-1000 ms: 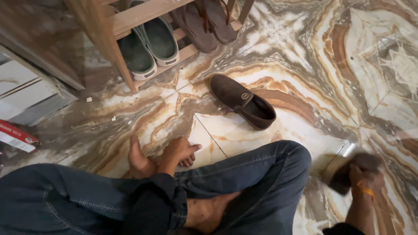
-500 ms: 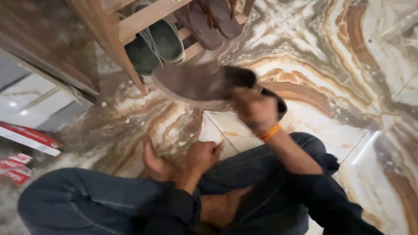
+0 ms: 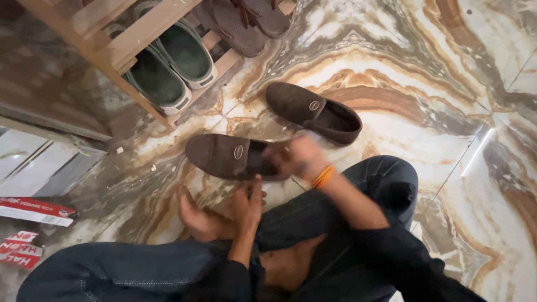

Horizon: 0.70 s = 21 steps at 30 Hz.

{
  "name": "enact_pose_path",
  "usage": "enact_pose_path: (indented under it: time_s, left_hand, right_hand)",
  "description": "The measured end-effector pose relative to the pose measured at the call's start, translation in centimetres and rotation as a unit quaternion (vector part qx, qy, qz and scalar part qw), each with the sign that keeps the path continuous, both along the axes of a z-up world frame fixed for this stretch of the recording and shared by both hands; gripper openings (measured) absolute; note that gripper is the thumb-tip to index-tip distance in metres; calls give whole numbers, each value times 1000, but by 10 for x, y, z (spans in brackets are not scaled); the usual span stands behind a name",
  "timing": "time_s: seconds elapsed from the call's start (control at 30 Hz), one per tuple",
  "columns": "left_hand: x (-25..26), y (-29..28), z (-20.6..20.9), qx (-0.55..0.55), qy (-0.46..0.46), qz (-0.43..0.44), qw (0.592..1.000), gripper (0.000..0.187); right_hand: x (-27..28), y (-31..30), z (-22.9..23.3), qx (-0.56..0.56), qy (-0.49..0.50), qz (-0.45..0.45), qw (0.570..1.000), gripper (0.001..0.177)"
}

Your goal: The person sits on the floor and repeatedly removes pairs of shoes from a wooden shoe rack, places them on the floor, and then returns them to the rack. The person handles brown loafers, brown flip-flops, and green clogs, moving them between the rack and the floor multiple times.

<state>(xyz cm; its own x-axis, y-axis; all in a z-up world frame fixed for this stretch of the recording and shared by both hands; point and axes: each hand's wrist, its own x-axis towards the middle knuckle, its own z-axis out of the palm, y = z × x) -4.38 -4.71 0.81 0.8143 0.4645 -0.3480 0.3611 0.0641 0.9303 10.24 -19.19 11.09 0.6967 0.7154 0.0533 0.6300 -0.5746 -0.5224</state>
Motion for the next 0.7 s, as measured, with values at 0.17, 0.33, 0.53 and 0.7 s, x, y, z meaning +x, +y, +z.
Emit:
enact_pose_path:
  time_s: [0.17,0.33,0.53,0.7]
  left_hand:
    - [0,-6,8,77,118,1,990,58]
    - [12,-25,16,219,18,47,974,63]
    - [26,-36,27,26,75,87,993,60]
    - [19,-27,22,105,37,82,990,67]
  right_hand:
    - [68,-99,6,42,-29,-366,929,36]
    - [81,-128,-42,-74,-65,-344,934,47]
    - [78,-124,-77,-139,-5,-359,923,34]
    - [70,-117,-76,-135,42,-319,937,21]
